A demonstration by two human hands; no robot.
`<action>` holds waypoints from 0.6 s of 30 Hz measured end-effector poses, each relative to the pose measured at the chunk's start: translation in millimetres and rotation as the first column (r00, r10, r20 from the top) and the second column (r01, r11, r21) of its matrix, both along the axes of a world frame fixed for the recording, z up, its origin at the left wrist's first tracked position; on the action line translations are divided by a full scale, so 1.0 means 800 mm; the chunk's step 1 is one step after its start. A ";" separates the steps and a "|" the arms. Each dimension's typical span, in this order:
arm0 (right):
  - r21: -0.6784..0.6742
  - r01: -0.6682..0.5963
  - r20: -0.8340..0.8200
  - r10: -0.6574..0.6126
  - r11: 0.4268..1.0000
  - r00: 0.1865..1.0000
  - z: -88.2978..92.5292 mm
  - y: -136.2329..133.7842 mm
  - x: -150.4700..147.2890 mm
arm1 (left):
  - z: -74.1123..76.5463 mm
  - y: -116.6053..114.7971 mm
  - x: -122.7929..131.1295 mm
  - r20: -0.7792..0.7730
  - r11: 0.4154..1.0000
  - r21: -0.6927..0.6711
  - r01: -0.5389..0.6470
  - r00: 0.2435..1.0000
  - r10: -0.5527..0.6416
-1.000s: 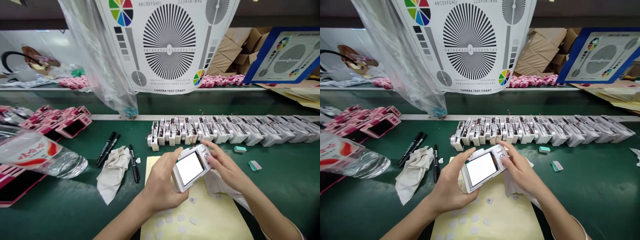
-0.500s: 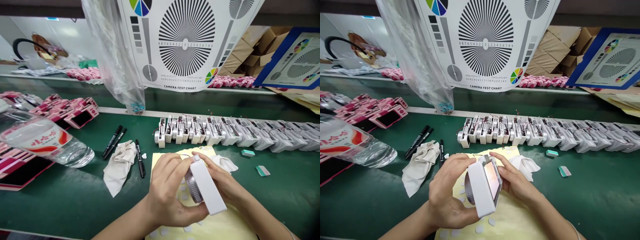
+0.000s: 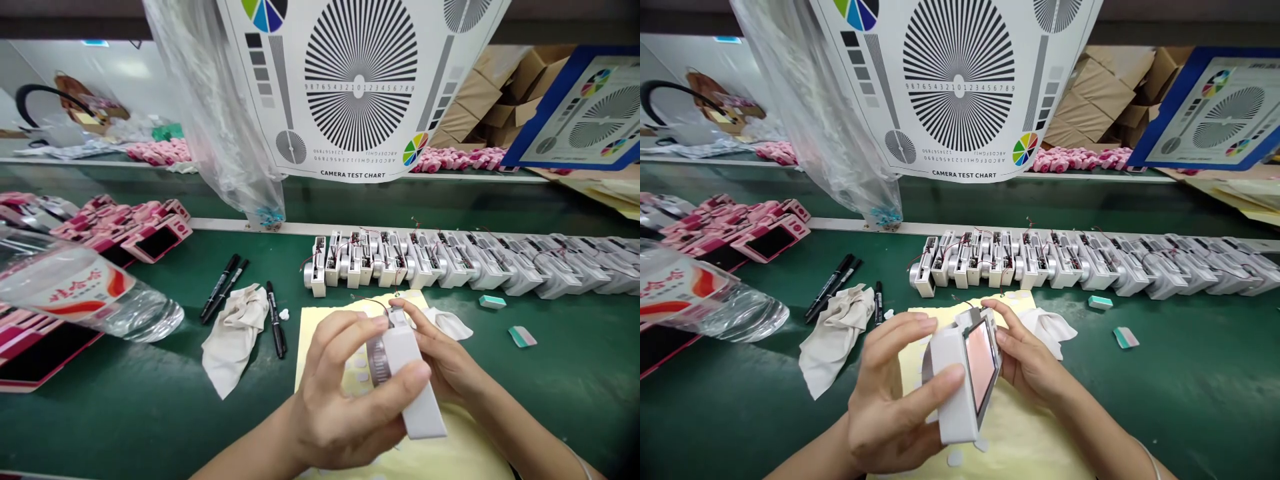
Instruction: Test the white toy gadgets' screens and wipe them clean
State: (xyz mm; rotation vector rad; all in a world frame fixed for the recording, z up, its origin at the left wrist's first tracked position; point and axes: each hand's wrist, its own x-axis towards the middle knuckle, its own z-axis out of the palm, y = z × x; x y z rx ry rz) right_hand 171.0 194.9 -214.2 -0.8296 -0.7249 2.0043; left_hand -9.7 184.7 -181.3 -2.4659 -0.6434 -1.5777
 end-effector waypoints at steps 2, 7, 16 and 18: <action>0.025 0.017 0.035 -0.018 1.000 0.999 0.002 0.000 0.001 | 0.003 -0.003 0.002 -0.009 0.998 -0.045 0.050 0.999 -0.051; 0.087 0.028 0.068 -0.034 0.996 0.997 0.000 0.002 0.006 | 0.004 -0.008 0.006 -0.021 0.989 -0.107 0.102 0.994 -0.105; 0.220 -0.063 0.202 0.017 0.973 0.979 -0.001 0.002 0.007 | -0.008 0.000 0.002 0.084 0.950 -0.255 0.182 0.983 -0.165; 0.309 -0.171 0.449 0.015 0.936 0.893 0.007 0.003 0.017 | -0.010 0.000 0.004 0.114 0.938 -0.264 0.223 0.973 -0.199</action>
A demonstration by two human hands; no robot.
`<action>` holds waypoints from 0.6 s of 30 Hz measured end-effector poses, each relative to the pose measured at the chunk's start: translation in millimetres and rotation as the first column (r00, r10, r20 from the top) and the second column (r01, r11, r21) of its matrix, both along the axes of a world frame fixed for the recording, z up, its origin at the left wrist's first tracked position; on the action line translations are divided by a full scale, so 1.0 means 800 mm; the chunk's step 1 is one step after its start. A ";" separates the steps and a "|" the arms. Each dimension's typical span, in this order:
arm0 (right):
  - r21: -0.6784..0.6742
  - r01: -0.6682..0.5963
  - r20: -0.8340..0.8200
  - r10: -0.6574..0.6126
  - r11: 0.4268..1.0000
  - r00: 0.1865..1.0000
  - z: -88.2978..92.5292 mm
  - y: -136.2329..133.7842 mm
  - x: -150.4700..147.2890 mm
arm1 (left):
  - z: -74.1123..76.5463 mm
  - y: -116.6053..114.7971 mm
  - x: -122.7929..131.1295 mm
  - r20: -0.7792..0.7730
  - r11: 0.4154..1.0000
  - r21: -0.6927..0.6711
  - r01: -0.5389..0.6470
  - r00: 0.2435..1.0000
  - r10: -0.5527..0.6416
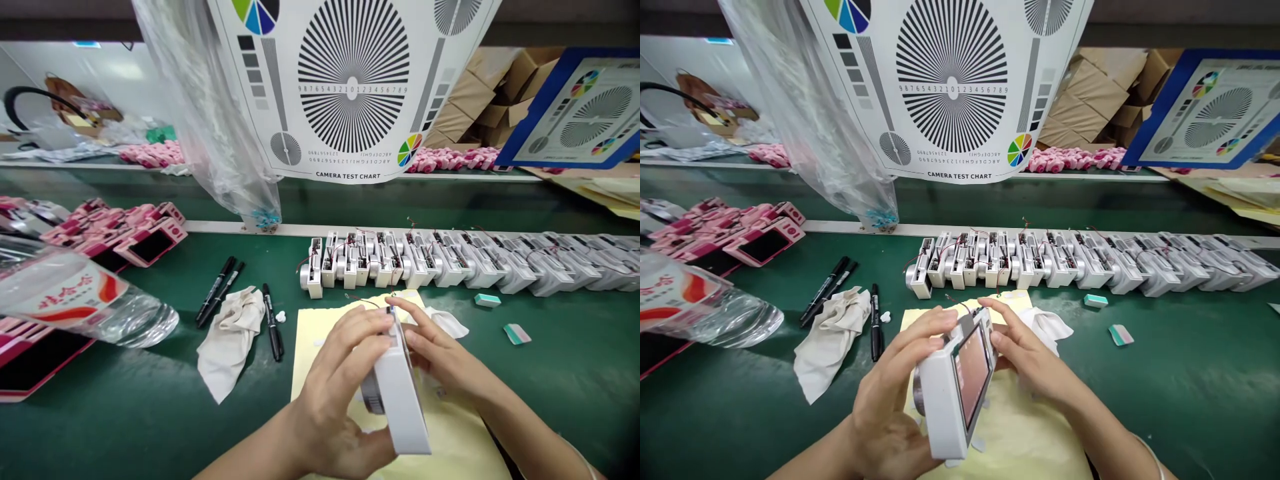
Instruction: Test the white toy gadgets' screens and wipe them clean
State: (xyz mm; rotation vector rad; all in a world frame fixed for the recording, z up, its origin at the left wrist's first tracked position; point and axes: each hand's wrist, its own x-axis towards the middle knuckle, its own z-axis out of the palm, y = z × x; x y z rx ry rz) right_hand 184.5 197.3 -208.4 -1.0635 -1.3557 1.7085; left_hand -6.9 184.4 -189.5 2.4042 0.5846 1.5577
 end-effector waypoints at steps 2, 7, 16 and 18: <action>0.151 -0.016 0.425 -0.050 0.988 0.904 0.005 0.002 0.016 | -0.001 0.000 0.001 -0.001 1.000 -0.024 0.004 1.000 -0.004; 0.333 -0.226 0.881 -0.216 0.916 0.421 -0.012 0.012 0.048 | -0.004 0.003 0.004 -0.052 0.999 -0.025 -0.028 0.998 0.027; 0.440 0.138 0.384 -0.325 0.887 0.864 0.033 -0.012 0.034 | -0.008 0.002 0.008 -0.225 1.000 -0.017 0.011 0.974 -0.014; 0.381 0.202 0.193 -0.292 0.902 0.937 0.045 -0.026 0.024 | -0.009 0.002 0.010 -0.242 1.000 -0.019 -0.001 0.970 -0.003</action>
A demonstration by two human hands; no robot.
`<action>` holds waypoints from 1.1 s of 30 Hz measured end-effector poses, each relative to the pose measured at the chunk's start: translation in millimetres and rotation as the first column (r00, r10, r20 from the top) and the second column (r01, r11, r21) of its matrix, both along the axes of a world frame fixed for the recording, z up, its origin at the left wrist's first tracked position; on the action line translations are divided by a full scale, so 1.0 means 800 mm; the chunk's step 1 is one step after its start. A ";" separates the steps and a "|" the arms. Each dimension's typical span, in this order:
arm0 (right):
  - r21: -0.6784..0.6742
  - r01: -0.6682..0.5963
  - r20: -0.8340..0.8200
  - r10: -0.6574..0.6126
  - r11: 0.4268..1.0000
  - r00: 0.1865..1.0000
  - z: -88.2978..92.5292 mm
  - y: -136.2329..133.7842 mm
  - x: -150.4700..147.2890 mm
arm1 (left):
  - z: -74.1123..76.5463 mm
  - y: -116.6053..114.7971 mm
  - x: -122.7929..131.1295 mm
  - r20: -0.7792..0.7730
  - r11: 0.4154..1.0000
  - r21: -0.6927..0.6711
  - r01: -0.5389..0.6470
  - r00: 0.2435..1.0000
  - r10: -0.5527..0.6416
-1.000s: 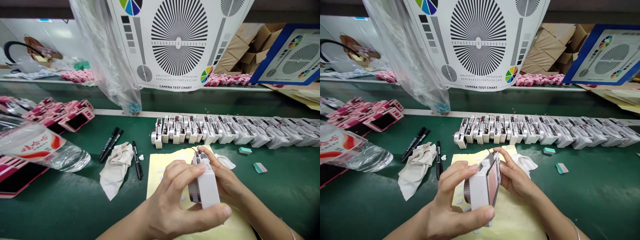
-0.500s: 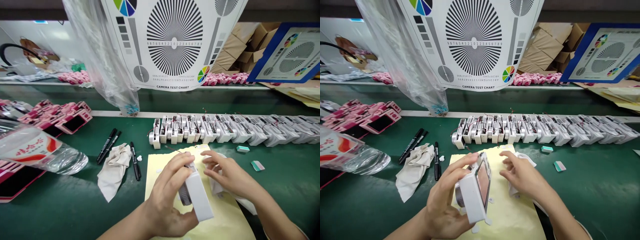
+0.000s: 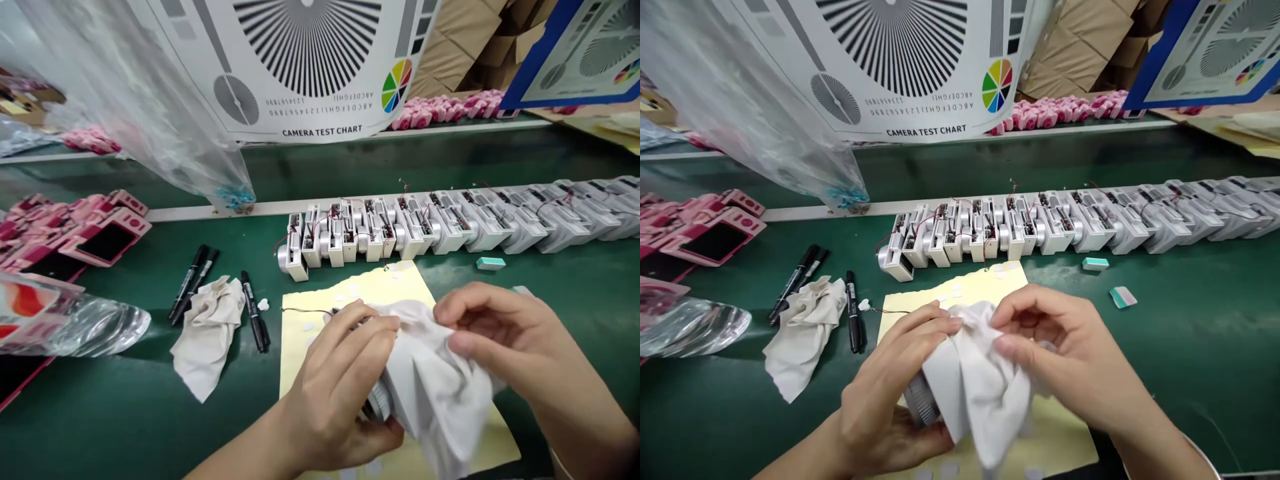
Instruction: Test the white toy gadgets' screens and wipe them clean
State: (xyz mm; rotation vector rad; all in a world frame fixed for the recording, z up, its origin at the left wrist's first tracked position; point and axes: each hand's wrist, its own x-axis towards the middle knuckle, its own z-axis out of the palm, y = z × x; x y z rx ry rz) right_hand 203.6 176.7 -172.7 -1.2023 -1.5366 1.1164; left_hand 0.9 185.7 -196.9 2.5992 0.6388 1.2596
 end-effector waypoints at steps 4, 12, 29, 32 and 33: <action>0.001 -0.102 -0.033 0.102 0.995 0.994 0.001 -0.015 -0.022 | -0.006 0.000 0.003 -0.018 0.998 0.063 -0.002 1.000 0.004; 0.031 -0.024 -0.061 0.026 0.999 0.998 -0.010 -0.017 -0.040 | -0.011 -0.004 0.000 -0.083 0.989 0.137 -0.062 0.994 0.074; -0.243 -0.249 -0.205 0.202 0.937 0.958 0.001 -0.013 -0.033 | -0.008 -0.004 0.001 -0.067 0.995 0.096 -0.013 0.998 0.020; -0.255 -0.285 -0.217 0.232 0.924 0.948 0.006 -0.010 -0.028 | -0.005 -0.002 -0.001 -0.101 0.993 0.117 0.026 0.995 -0.014; -0.258 -0.302 -0.209 0.252 0.918 0.945 0.007 -0.010 -0.026 | -0.004 -0.002 -0.002 -0.108 0.993 0.115 0.040 0.994 -0.028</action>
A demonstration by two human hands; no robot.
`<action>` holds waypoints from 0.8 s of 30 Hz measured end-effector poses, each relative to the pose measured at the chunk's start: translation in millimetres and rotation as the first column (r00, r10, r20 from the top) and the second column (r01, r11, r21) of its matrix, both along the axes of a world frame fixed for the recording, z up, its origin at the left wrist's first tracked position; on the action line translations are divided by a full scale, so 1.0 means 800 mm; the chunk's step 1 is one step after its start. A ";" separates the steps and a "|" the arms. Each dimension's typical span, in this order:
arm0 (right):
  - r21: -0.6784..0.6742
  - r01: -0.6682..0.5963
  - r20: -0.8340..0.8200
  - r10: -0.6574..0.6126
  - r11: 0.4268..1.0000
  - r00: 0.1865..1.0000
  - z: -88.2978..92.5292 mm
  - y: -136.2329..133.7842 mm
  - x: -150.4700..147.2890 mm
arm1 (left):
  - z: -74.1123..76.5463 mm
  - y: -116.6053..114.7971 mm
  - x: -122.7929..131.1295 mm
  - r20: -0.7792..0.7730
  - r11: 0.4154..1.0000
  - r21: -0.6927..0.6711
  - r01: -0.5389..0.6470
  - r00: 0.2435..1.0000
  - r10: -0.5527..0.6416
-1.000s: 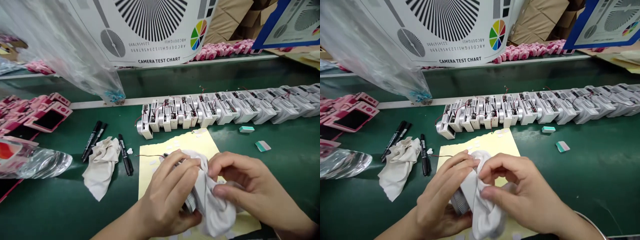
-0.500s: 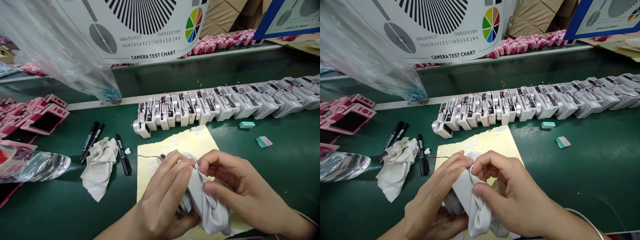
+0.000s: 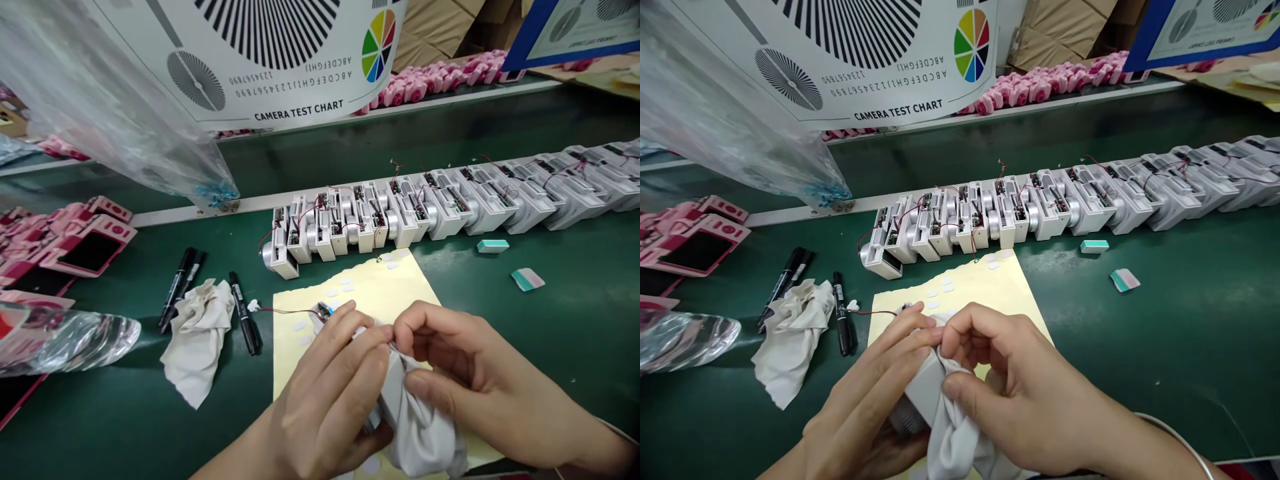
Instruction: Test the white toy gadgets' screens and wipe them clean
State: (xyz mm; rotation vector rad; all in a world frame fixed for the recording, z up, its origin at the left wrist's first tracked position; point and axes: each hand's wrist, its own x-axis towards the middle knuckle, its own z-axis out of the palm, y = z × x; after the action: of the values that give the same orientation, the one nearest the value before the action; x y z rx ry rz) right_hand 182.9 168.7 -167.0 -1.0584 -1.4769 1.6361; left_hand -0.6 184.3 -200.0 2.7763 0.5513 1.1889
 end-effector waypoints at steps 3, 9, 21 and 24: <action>0.006 -0.070 0.039 0.069 0.998 0.997 0.002 -0.001 0.006 | 0.002 0.000 -0.002 0.011 0.999 -0.045 0.023 1.000 -0.022; 0.063 0.027 0.035 -0.029 0.998 0.999 -0.005 -0.004 -0.003 | -0.003 0.004 -0.002 -0.002 1.000 -0.011 -0.012 1.000 0.012; 0.063 0.121 -0.038 -0.119 0.991 0.992 -0.013 -0.003 -0.007 | -0.004 0.000 0.003 0.001 0.999 0.025 -0.039 0.999 0.039; 0.062 0.098 -0.034 -0.096 0.993 0.995 -0.013 -0.003 -0.006 | -0.002 0.000 0.003 0.006 0.998 0.007 -0.066 0.998 0.066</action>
State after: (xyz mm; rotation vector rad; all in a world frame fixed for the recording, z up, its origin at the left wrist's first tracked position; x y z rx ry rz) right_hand 177.8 166.6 -177.2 -1.0488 -1.4258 1.5218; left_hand 1.9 183.9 -201.7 2.7801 0.6436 1.2137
